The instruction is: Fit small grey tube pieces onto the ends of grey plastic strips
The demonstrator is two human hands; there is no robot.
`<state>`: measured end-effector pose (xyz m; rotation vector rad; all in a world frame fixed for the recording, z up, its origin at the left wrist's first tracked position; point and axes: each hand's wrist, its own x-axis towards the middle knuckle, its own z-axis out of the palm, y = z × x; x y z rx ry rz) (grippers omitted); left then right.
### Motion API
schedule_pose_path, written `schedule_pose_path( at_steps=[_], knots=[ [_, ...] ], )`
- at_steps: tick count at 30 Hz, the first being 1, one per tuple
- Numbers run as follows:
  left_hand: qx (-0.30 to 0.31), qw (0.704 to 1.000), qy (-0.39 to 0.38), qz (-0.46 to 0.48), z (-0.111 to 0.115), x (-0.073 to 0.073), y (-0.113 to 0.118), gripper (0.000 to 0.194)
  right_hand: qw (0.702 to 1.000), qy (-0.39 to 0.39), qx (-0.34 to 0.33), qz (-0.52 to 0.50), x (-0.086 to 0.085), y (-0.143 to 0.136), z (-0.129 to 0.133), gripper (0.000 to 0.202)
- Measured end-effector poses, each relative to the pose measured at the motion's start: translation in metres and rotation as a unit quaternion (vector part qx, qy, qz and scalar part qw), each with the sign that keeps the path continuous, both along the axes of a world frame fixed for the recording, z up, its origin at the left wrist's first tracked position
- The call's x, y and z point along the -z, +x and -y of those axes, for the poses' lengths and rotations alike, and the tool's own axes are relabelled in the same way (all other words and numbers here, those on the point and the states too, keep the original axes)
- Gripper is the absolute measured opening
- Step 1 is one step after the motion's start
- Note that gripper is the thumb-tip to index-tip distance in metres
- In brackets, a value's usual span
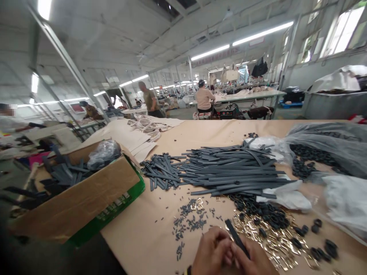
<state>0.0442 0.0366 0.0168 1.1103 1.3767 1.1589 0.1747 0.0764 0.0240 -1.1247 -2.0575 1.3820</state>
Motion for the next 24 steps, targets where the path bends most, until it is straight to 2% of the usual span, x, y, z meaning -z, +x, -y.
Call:
schedule_pose_path(
  at_steps=[3,6,8,11,16,19,21,24],
  knots=[
    [0.022,0.995,-0.056,0.084,-0.001,-0.010,-0.006,0.017,1.000,0.024,-0.012,-0.010,-0.007,-0.002,0.003,0.037],
    [0.038,0.994,-0.056,0.086,-0.004,-0.016,-0.016,0.021,1.000,0.013,-0.016,-0.023,-0.009,-0.003,0.002,0.030],
    [0.044,0.994,-0.063,0.084,-0.004,-0.020,-0.021,0.022,0.999,-0.016,0.013,-0.038,-0.007,-0.002,0.000,0.025],
    [0.059,0.994,-0.068,0.057,-0.003,-0.027,-0.028,0.023,0.997,-0.050,0.035,-0.048,-0.001,0.000,0.000,0.022],
    [0.056,0.996,0.005,-0.070,-0.001,-0.040,-0.034,0.022,0.984,-0.134,-0.042,-0.111,0.001,-0.001,0.002,0.025],
    [0.043,0.994,0.033,-0.094,-0.002,-0.047,-0.036,0.023,0.972,-0.168,-0.053,-0.154,-0.002,0.000,0.001,0.029],
    [0.038,0.997,0.020,-0.068,-0.003,-0.048,-0.039,0.024,0.965,-0.187,-0.061,-0.174,-0.004,0.001,0.001,0.030],
    [0.037,0.998,-0.040,0.032,-0.004,-0.048,-0.044,0.024,0.957,-0.200,-0.071,-0.198,-0.005,0.004,0.002,0.029]
  ],
)
